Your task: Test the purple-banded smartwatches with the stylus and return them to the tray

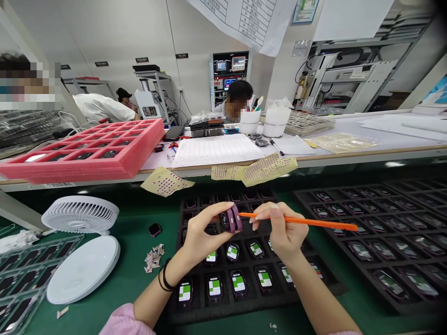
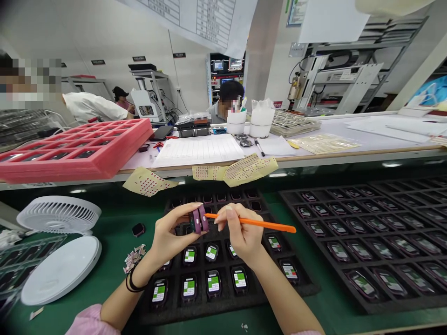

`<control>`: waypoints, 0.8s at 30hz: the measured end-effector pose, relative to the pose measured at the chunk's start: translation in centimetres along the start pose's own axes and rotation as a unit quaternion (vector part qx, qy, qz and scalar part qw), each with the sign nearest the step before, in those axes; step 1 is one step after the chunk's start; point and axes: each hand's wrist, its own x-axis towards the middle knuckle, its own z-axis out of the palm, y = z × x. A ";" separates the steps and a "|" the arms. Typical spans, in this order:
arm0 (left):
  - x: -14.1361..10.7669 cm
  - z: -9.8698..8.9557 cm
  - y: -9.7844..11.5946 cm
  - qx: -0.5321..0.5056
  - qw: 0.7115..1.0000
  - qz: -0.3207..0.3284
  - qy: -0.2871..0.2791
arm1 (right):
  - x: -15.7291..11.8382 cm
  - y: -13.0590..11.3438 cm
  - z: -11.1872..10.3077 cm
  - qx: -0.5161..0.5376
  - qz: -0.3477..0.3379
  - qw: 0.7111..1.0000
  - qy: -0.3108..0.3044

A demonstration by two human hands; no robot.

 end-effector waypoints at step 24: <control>0.0 0.3 0.3 -0.004 1.000 0.002 -0.009 | -0.5 -0.8 0.3 0.021 0.003 1.000 -0.019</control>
